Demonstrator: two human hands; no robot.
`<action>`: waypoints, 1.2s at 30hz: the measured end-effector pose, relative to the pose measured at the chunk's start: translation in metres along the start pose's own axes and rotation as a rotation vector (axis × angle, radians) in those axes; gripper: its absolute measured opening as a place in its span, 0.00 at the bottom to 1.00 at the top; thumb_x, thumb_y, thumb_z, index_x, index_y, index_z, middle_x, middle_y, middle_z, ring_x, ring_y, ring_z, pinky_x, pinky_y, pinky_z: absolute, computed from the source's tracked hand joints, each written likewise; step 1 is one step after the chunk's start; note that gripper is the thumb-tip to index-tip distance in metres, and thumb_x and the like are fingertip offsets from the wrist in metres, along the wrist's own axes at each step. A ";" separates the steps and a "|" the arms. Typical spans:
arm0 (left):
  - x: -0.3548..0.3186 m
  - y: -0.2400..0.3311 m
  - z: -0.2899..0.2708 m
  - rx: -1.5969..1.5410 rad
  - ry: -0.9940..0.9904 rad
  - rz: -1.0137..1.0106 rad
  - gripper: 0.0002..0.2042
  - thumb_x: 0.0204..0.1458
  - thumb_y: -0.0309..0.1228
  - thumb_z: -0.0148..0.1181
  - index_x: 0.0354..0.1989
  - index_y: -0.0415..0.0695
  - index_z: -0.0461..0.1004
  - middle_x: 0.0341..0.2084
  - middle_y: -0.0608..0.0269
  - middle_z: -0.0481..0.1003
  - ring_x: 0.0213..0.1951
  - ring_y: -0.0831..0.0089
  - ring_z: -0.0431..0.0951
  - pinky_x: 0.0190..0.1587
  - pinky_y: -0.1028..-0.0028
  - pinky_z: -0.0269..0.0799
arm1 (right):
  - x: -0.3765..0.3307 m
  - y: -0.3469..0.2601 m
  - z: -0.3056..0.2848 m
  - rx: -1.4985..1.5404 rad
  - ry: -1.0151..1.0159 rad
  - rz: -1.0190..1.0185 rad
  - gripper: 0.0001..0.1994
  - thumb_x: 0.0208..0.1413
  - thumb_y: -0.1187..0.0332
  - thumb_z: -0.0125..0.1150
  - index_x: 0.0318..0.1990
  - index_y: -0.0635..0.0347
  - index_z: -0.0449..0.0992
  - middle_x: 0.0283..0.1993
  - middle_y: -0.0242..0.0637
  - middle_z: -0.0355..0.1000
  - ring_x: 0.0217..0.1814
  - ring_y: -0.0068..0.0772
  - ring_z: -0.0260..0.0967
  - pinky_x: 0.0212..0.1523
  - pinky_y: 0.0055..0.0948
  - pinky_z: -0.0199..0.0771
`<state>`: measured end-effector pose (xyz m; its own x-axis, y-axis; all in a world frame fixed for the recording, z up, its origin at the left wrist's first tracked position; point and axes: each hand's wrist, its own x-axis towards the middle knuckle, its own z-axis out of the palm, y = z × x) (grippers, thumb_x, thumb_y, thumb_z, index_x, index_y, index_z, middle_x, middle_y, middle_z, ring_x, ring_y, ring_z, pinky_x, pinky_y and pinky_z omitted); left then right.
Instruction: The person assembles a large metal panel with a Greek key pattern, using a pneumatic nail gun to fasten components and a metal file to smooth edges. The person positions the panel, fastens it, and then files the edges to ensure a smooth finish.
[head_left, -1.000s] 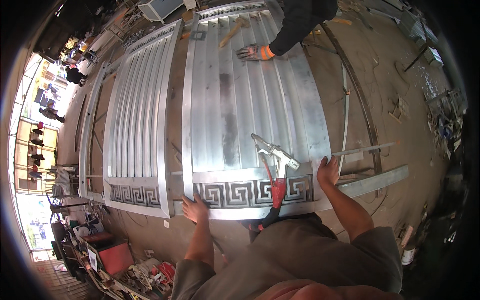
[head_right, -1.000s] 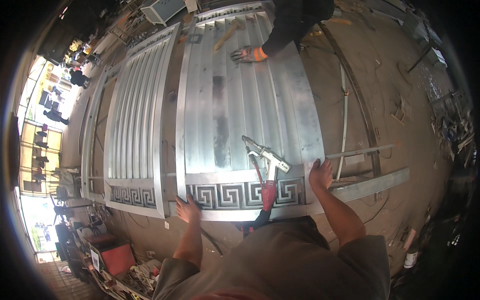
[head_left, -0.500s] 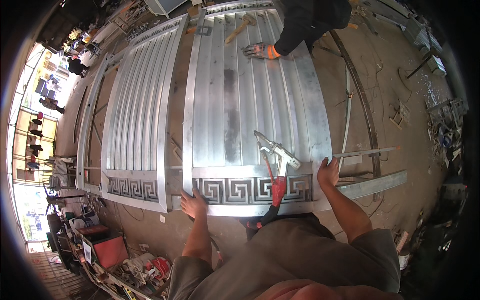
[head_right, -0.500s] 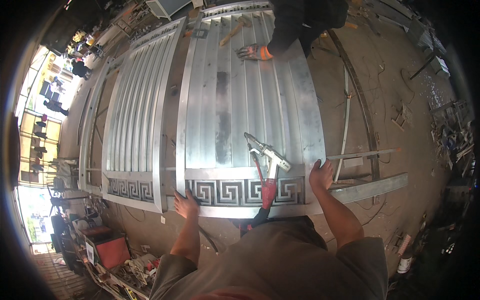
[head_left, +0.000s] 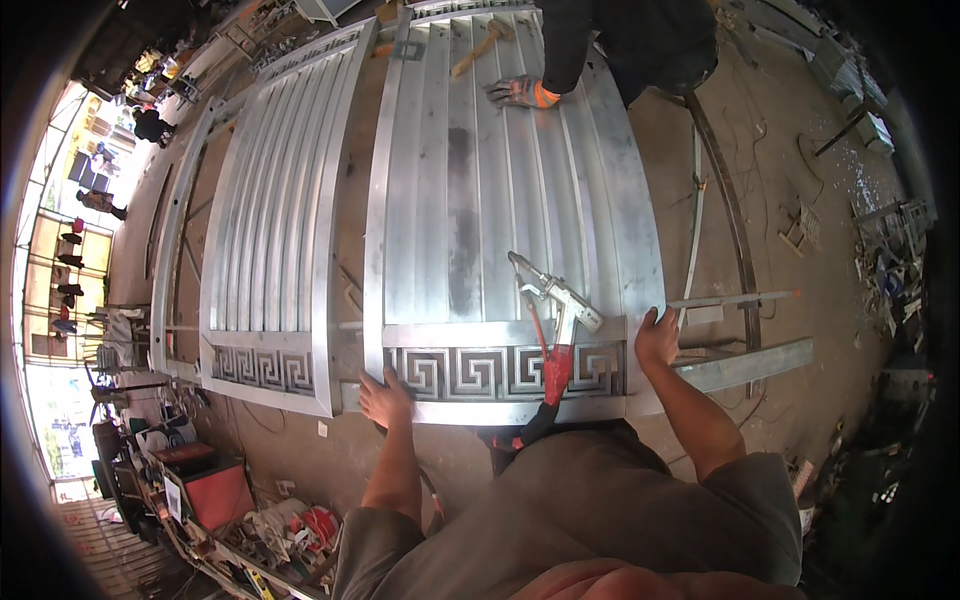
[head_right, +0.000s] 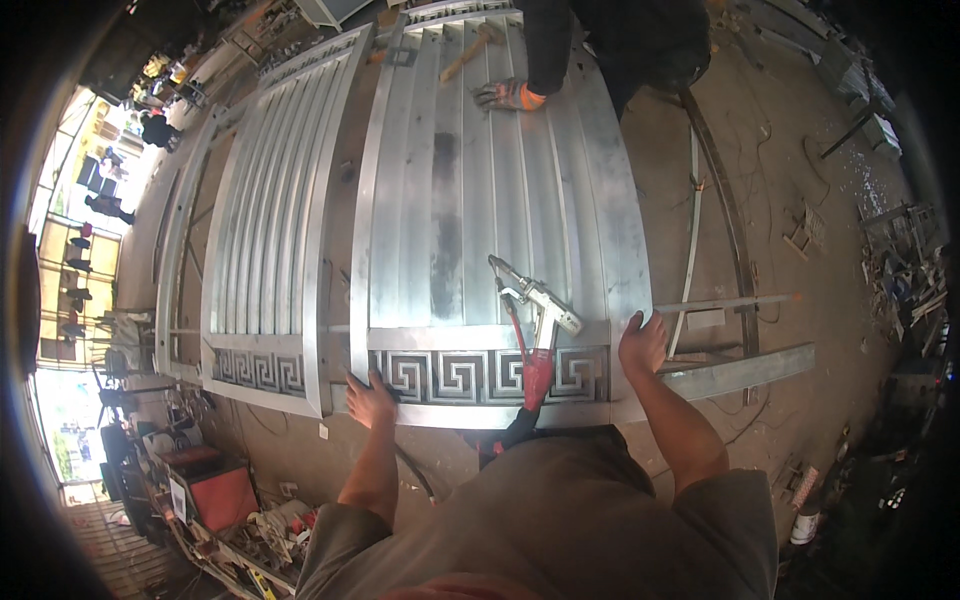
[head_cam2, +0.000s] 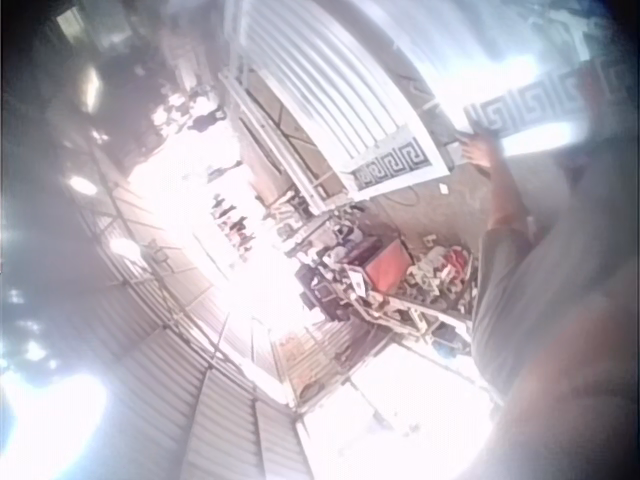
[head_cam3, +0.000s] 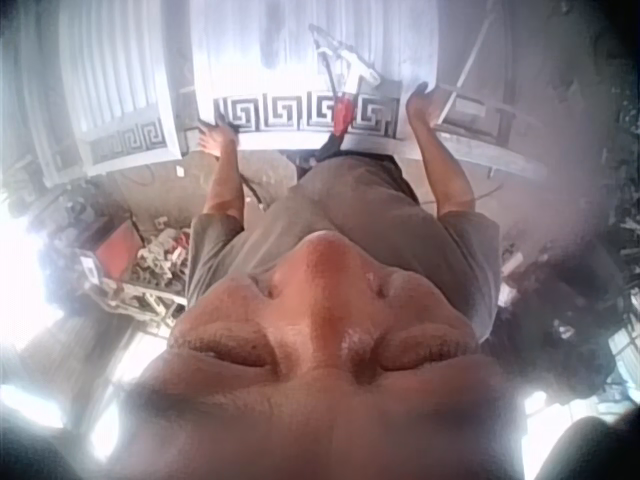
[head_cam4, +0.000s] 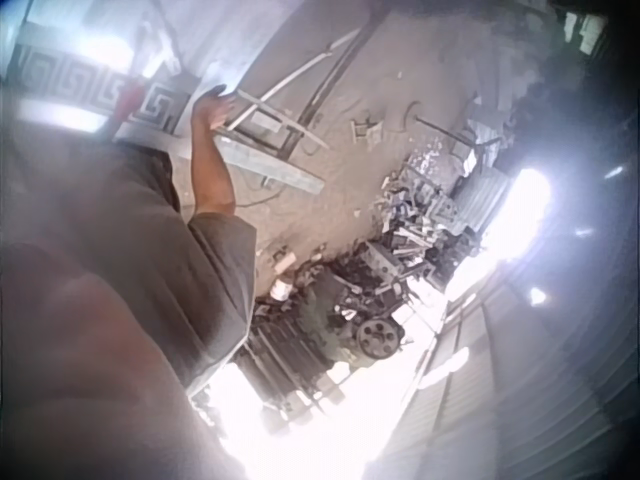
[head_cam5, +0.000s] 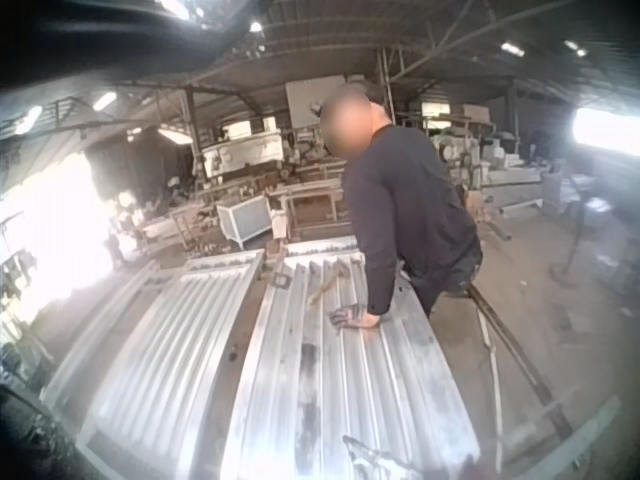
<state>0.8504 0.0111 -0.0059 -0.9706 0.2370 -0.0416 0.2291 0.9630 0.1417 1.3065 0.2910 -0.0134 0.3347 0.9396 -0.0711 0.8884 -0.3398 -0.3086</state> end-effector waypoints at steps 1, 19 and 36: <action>0.000 0.000 0.000 -0.002 -0.003 -0.001 0.38 0.65 0.58 0.49 0.77 0.46 0.58 0.65 0.45 0.69 0.66 0.47 0.67 0.69 0.50 0.58 | 0.000 0.000 0.000 0.003 -0.008 0.006 0.22 0.71 0.50 0.49 0.60 0.59 0.69 0.56 0.53 0.75 0.59 0.61 0.72 0.55 0.59 0.76; -0.001 0.003 -0.006 0.019 -0.031 -0.017 0.38 0.66 0.60 0.46 0.77 0.48 0.57 0.67 0.46 0.68 0.68 0.48 0.66 0.70 0.52 0.57 | 0.002 0.004 0.010 -0.007 0.056 -0.015 0.22 0.71 0.50 0.49 0.59 0.60 0.70 0.58 0.53 0.74 0.61 0.61 0.71 0.58 0.58 0.74; -0.002 0.001 -0.009 -0.038 -0.027 0.005 0.38 0.65 0.57 0.51 0.76 0.45 0.57 0.65 0.44 0.68 0.66 0.47 0.66 0.69 0.49 0.56 | -0.001 -0.002 0.001 -0.042 0.066 -0.021 0.23 0.71 0.51 0.47 0.60 0.60 0.69 0.58 0.53 0.74 0.60 0.61 0.72 0.55 0.59 0.75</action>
<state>0.8515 0.0104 0.0028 -0.9671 0.2453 -0.0674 0.2302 0.9565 0.1791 1.3036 0.2909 -0.0136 0.3348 0.9423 -0.0020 0.9074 -0.3230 -0.2689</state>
